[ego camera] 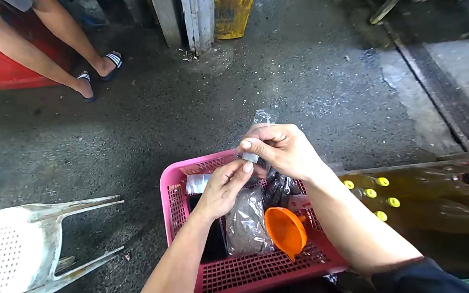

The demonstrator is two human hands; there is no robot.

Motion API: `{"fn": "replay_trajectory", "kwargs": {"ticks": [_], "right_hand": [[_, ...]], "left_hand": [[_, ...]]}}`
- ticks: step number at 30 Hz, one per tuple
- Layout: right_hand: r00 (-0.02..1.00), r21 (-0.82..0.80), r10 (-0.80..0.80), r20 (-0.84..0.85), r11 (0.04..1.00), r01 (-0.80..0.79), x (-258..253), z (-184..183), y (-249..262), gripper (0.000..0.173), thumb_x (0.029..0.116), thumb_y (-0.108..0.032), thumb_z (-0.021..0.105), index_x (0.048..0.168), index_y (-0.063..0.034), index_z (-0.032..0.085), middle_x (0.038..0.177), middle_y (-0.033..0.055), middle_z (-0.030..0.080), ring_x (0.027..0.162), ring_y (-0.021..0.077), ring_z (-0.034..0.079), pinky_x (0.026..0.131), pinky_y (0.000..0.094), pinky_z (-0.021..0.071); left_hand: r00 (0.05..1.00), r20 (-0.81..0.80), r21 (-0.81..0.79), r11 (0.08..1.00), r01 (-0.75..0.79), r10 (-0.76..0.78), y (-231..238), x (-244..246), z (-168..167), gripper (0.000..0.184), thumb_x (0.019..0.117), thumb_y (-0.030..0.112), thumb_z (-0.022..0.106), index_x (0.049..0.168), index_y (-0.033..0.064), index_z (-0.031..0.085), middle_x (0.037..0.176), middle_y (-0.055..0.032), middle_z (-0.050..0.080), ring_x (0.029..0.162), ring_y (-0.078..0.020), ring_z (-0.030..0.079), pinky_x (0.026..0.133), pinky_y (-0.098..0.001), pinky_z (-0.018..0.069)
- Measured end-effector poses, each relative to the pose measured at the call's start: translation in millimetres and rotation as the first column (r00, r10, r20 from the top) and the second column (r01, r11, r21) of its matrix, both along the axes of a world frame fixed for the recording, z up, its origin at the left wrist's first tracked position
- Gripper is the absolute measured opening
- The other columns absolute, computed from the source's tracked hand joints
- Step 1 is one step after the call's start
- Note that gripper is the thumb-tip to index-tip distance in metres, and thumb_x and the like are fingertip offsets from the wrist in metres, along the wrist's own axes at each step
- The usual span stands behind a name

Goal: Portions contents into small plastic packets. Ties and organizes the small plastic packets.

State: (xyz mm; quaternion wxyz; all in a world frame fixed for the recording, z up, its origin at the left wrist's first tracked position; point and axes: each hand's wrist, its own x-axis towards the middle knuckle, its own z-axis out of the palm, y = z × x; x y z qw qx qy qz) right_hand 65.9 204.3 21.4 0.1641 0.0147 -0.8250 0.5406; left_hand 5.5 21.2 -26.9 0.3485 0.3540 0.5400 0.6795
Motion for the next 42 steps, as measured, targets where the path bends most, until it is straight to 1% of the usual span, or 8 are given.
{"fn": "replay_trajectory", "kwargs": {"ticks": [3,8,17,24,27,32,36,42], "right_hand": [[0.999,-0.002,0.029,-0.014,1.0,-0.029,2,0,1,0.021,0.0999,-0.026,0.067,0.09,-0.0108,0.078,0.091,-0.0034,0.073,0.075,0.0022,0.066,0.063,0.0176,0.0572],[0.99,-0.014,0.021,-0.143,1.0,-0.023,1,-4,3,0.018,0.0985,-0.019,0.069,0.089,-0.0066,0.077,0.094,0.0002,0.074,0.084,0.0048,0.068,0.073,0.02,0.0586],[0.965,-0.139,-0.193,-0.175,0.976,0.17,2,-3,8,0.024,0.1034,-0.019,0.062,0.086,-0.0083,0.075,0.084,-0.0043,0.071,0.068,0.0,0.062,0.059,0.0155,0.0517],[0.992,-0.347,0.009,-0.127,0.936,-0.053,3,-6,6,0.037,0.1046,-0.036,0.058,0.124,-0.0054,0.066,0.092,0.0008,0.07,0.073,0.0089,0.065,0.065,0.0241,0.0576],[0.998,-0.319,0.043,-0.043,0.946,-0.054,3,-9,0,0.043,0.1032,-0.034,0.06,0.133,-0.0044,0.06,0.101,0.0017,0.071,0.082,0.0105,0.068,0.072,0.026,0.0602],[0.985,-0.226,0.1,0.142,0.972,-0.066,2,-15,-9,0.049,0.0999,-0.041,0.063,0.138,-0.0095,0.059,0.11,0.0004,0.073,0.097,0.0107,0.071,0.085,0.0281,0.0608],[0.967,-0.174,0.126,0.223,0.981,-0.088,2,-13,-13,0.035,0.0985,-0.032,0.068,0.128,-0.0124,0.068,0.104,-0.0018,0.073,0.086,0.0085,0.07,0.078,0.0259,0.061],[0.985,-0.124,0.044,0.168,0.992,-0.023,2,-9,-10,0.015,0.1005,-0.026,0.065,0.096,-0.0154,0.074,0.076,-0.0079,0.067,0.065,0.0002,0.059,0.059,0.017,0.0492]], "left_hand": [[0.998,-0.064,-0.022,0.999,-0.025,0.024,1,1,-3,0.035,0.1105,0.026,0.043,0.105,0.009,0.073,0.1,0.0065,0.073,0.094,0.0024,0.063,0.086,-0.0205,0.0513],[0.999,-0.022,0.065,0.997,0.044,-0.043,2,3,-9,0.041,0.1124,0.03,0.035,0.091,0.009,0.062,0.095,-0.001,0.071,0.101,-0.0122,0.068,0.097,-0.0347,0.0529],[0.989,0.117,0.117,0.99,0.074,-0.087,1,7,-15,0.04,0.1129,0.032,0.031,0.09,0.0133,0.057,0.091,-0.0002,0.068,0.098,-0.0158,0.067,0.099,-0.0401,0.0527],[0.88,0.47,0.179,0.984,-0.023,-0.065,-1,8,-13,0.041,0.1117,0.033,0.031,0.083,0.0175,0.057,0.076,0.0031,0.06,0.075,-0.014,0.065,0.08,-0.0373,0.0588],[0.799,0.596,0.2,0.978,-0.053,-0.079,-3,8,-12,0.044,0.1109,0.041,0.031,0.084,0.0167,0.057,0.07,0.0043,0.054,0.064,-0.0111,0.058,0.066,-0.0313,0.0567],[0.775,0.625,0.191,0.981,-0.033,-0.096,-5,8,-13,0.051,0.1091,0.051,0.027,0.091,0.0143,0.057,0.074,0.0022,0.055,0.063,-0.0115,0.057,0.061,-0.0289,0.0543],[0.793,0.603,0.181,0.983,-0.031,-0.086,-5,9,-12,0.043,0.109,0.048,0.033,0.098,0.0142,0.057,0.077,0.0022,0.056,0.064,-0.011,0.058,0.063,-0.029,0.0555],[0.869,0.489,0.159,0.987,-0.001,-0.077,-2,10,-10,0.041,0.1107,0.042,0.032,0.088,0.0162,0.055,0.072,0.0056,0.053,0.064,-0.0082,0.057,0.065,-0.0273,0.0549]]}}
